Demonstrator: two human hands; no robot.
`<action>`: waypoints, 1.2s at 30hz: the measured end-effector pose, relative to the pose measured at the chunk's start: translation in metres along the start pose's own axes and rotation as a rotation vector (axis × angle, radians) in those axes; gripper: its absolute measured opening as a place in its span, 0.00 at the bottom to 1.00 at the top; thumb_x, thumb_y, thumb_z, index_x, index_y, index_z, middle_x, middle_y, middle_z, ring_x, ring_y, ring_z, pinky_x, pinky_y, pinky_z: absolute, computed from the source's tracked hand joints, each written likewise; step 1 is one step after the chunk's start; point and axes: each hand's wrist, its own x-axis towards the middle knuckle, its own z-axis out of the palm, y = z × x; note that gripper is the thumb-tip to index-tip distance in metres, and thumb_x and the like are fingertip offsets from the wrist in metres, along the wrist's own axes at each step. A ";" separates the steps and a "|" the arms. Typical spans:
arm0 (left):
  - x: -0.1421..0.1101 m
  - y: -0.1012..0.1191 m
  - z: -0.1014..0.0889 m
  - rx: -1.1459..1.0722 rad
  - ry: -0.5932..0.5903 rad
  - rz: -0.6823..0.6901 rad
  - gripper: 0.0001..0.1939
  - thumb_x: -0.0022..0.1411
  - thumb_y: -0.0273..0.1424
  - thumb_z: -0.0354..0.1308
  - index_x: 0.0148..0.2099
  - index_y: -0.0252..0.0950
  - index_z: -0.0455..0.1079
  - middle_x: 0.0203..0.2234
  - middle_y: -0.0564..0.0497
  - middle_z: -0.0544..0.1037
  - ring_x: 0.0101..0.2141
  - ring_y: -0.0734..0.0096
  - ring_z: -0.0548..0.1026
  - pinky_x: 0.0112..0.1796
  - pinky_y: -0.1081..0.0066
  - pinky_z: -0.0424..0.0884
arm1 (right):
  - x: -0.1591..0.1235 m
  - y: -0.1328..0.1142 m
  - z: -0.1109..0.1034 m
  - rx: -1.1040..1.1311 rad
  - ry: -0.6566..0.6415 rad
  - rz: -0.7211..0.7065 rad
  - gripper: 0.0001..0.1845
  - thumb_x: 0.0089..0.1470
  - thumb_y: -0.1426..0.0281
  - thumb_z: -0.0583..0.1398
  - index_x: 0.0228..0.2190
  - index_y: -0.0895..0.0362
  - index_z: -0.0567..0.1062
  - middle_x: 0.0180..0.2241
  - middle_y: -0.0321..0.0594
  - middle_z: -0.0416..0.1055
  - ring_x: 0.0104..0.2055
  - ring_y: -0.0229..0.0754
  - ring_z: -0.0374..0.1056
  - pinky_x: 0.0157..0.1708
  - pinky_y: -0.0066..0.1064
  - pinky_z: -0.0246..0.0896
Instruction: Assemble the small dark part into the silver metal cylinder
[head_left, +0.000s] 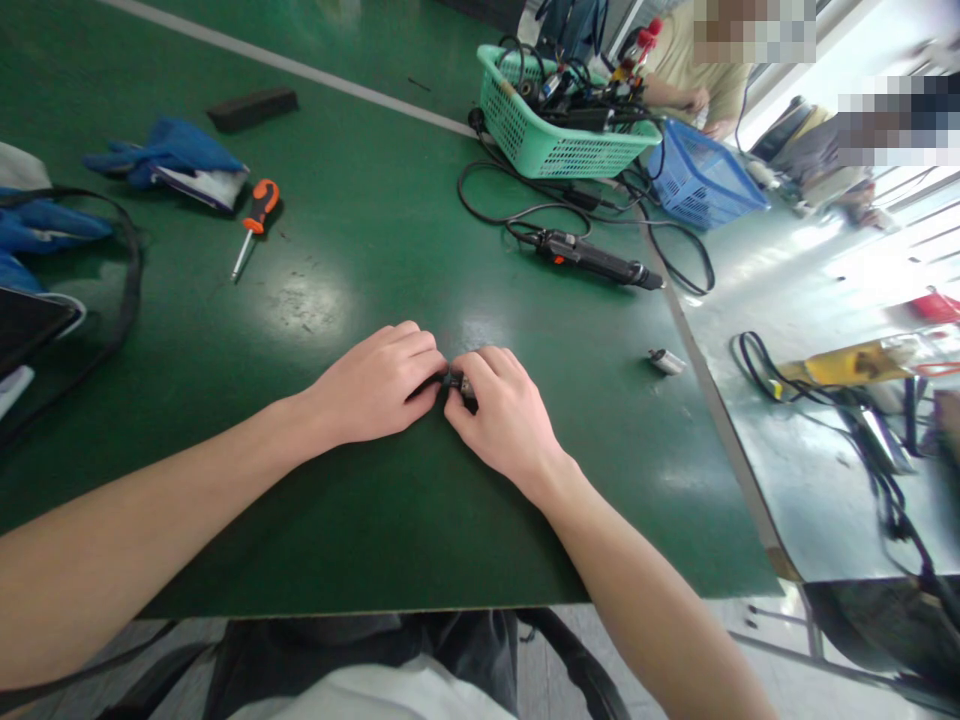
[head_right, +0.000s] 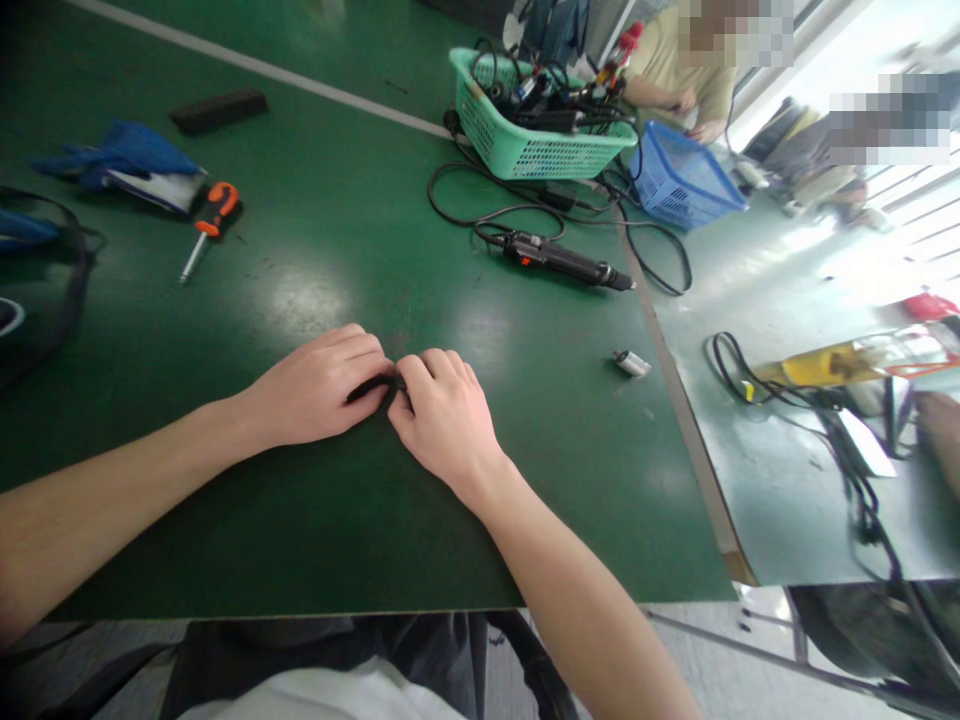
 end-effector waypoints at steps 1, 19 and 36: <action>0.000 0.000 0.000 0.002 -0.001 0.000 0.13 0.71 0.32 0.52 0.44 0.32 0.76 0.35 0.45 0.74 0.40 0.60 0.70 0.43 0.59 0.70 | 0.000 0.000 0.000 -0.001 -0.001 0.001 0.05 0.63 0.73 0.57 0.38 0.54 0.73 0.37 0.43 0.71 0.42 0.48 0.65 0.44 0.40 0.64; 0.000 0.000 0.000 -0.002 0.007 0.000 0.10 0.70 0.30 0.52 0.43 0.34 0.75 0.36 0.45 0.75 0.40 0.60 0.71 0.43 0.60 0.70 | 0.003 0.010 -0.004 0.043 0.024 0.036 0.06 0.62 0.73 0.58 0.37 0.54 0.75 0.37 0.42 0.72 0.43 0.48 0.67 0.45 0.39 0.65; 0.000 0.000 -0.001 -0.003 -0.003 0.000 0.11 0.70 0.31 0.52 0.44 0.34 0.75 0.36 0.45 0.75 0.41 0.60 0.71 0.43 0.61 0.70 | 0.003 0.011 -0.002 0.055 0.028 0.029 0.06 0.63 0.73 0.58 0.37 0.54 0.75 0.37 0.42 0.72 0.43 0.48 0.67 0.45 0.40 0.65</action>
